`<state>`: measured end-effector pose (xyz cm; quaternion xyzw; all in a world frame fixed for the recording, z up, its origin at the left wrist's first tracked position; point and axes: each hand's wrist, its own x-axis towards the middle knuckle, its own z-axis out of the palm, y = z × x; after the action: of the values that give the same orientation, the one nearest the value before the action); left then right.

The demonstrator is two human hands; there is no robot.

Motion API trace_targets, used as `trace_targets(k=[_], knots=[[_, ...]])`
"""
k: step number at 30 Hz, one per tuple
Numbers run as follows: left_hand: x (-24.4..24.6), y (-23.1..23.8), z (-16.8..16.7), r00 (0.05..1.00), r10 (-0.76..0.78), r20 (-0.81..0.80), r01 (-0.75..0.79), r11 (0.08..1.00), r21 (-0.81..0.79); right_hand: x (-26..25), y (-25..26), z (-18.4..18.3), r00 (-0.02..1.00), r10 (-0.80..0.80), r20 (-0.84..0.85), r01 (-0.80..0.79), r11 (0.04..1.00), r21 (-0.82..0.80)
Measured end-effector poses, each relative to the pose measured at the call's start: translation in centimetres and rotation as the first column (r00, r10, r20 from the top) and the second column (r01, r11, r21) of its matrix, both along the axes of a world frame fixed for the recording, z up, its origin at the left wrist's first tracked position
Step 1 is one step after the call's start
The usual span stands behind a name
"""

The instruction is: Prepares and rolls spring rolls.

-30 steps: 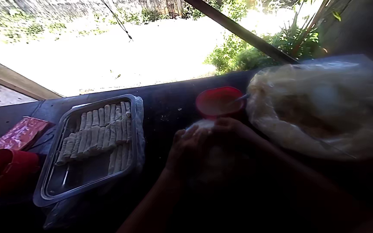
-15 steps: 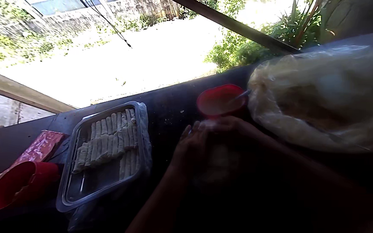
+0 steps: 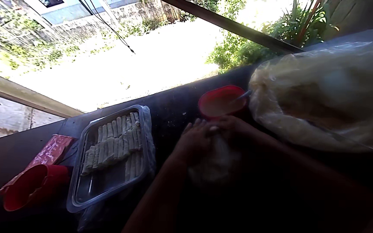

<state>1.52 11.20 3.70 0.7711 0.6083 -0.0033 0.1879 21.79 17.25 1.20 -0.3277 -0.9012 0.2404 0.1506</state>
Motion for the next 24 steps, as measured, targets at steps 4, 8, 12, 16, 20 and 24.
trace_targets(k=[4,8,12,16,20,24], knots=[[-1.0,1.4,0.1,0.986,-0.02,0.165,0.032,0.997,-0.071,0.8,0.0,1.2,0.994,-0.097,-0.056,0.087,0.983,-0.16],[-2.0,1.9,-1.1,0.91,0.025,0.413,-0.022,1.0,-0.012,1.5,0.0,1.3,0.974,-0.181,-0.136,0.146,0.962,-0.23],[-2.6,2.2,-2.1,0.711,0.192,0.677,-0.132,0.981,-0.14,1.5,-0.1,1.1,0.965,-0.2,-0.171,0.158,0.96,-0.231],[-3.0,2.1,-2.0,0.478,0.34,0.809,-0.153,0.94,-0.305,1.1,-0.3,1.7,0.957,-0.238,-0.165,0.207,0.961,-0.186],[-3.8,1.7,-1.2,0.288,0.346,0.893,-0.166,0.936,-0.309,-0.1,-0.3,3.1,0.933,-0.253,-0.256,0.234,0.967,-0.101],[-4.4,0.8,1.4,0.309,0.302,0.902,-0.182,0.95,-0.255,-1.7,0.1,4.8,0.916,-0.189,-0.354,0.097,0.96,-0.262]])
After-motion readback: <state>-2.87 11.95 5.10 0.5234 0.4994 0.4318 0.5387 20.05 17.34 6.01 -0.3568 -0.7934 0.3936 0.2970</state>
